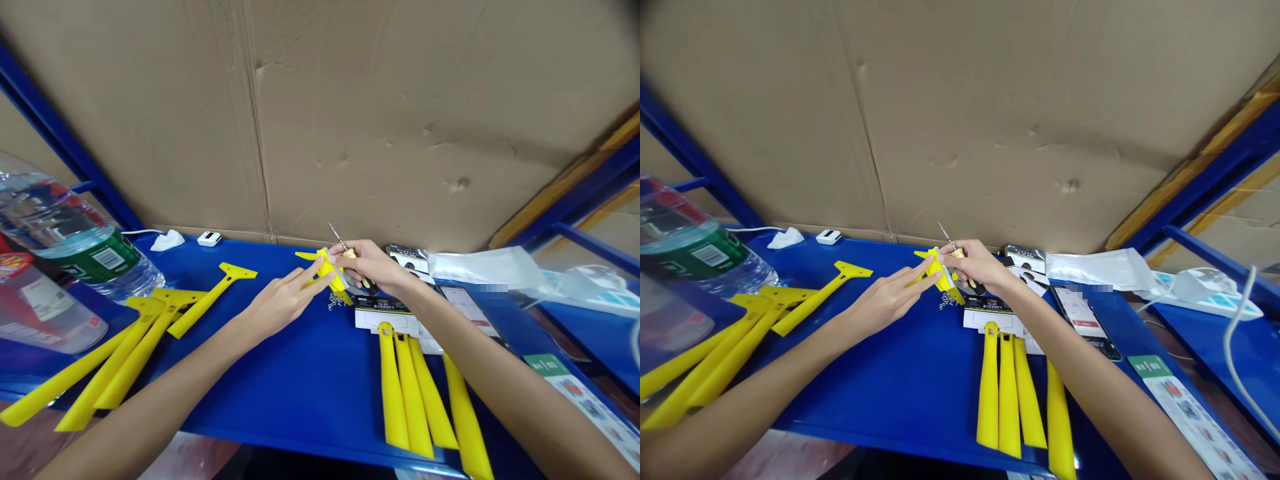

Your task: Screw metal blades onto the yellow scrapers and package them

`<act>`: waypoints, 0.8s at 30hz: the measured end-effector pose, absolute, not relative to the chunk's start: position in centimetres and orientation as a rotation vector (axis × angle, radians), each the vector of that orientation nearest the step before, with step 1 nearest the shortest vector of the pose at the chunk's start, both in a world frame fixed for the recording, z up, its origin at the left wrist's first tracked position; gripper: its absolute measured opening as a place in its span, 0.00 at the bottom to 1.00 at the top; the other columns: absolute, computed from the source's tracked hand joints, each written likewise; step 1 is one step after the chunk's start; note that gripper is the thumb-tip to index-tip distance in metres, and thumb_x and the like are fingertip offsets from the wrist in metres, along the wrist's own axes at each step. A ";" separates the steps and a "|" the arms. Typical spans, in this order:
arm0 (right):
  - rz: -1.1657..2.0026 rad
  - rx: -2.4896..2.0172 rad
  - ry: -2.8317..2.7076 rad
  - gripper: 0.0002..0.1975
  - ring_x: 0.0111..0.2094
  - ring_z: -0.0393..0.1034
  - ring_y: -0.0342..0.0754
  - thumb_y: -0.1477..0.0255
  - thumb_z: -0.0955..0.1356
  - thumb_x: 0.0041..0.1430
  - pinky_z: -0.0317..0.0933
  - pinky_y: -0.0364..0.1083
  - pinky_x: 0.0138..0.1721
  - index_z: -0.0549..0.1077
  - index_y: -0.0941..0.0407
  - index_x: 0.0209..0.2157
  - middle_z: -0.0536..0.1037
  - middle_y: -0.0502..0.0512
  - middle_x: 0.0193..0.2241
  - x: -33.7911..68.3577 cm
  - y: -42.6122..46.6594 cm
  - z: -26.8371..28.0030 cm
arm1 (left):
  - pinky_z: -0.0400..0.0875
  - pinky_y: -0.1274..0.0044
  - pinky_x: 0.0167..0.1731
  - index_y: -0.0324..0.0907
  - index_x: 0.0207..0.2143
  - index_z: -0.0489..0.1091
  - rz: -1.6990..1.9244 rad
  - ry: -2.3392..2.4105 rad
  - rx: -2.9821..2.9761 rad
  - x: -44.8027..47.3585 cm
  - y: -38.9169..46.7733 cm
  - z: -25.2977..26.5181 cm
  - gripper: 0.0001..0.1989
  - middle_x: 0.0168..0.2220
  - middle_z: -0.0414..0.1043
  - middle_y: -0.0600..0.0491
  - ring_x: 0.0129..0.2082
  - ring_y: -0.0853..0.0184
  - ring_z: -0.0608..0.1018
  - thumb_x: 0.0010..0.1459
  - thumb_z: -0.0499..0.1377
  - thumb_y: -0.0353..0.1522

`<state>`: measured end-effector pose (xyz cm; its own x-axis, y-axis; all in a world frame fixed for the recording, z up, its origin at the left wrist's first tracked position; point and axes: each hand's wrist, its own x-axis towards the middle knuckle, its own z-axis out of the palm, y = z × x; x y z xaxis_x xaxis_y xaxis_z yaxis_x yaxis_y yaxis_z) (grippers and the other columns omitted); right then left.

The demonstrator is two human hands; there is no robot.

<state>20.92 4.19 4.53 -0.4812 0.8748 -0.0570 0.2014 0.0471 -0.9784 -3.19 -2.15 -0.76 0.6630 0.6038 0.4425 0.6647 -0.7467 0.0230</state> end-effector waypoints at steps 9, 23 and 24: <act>1.525 -1.089 -1.829 0.16 0.14 0.52 0.38 0.59 0.77 0.60 0.59 0.41 0.16 0.82 0.56 0.43 0.64 0.41 0.13 21.5 4.5 4.6 | 0.84 0.68 0.41 0.46 0.71 0.66 -0.586 -1.034 -2.659 -2.9 -2.6 -0.5 0.26 0.74 0.61 0.37 0.56 0.54 0.81 0.74 0.51 0.27; 1.383 -1.062 -1.857 0.18 0.14 0.56 0.39 0.55 0.77 0.62 0.57 0.41 0.17 0.82 0.56 0.42 0.66 0.42 0.13 20.8 4.0 4.2 | 0.80 0.76 0.28 0.44 0.71 0.66 -0.465 -1.038 -2.530 -3.4 -2.7 -0.4 0.28 0.77 0.55 0.37 0.59 0.50 0.81 0.71 0.53 0.22; 1.377 -1.063 -1.855 0.18 0.14 0.56 0.39 0.55 0.77 0.62 0.57 0.42 0.17 0.82 0.57 0.42 0.66 0.42 0.13 20.8 3.9 4.2 | 0.80 0.76 0.27 0.44 0.70 0.66 -0.440 -1.035 -2.513 -3.4 -2.8 -0.3 0.28 0.77 0.55 0.36 0.58 0.50 0.81 0.71 0.54 0.22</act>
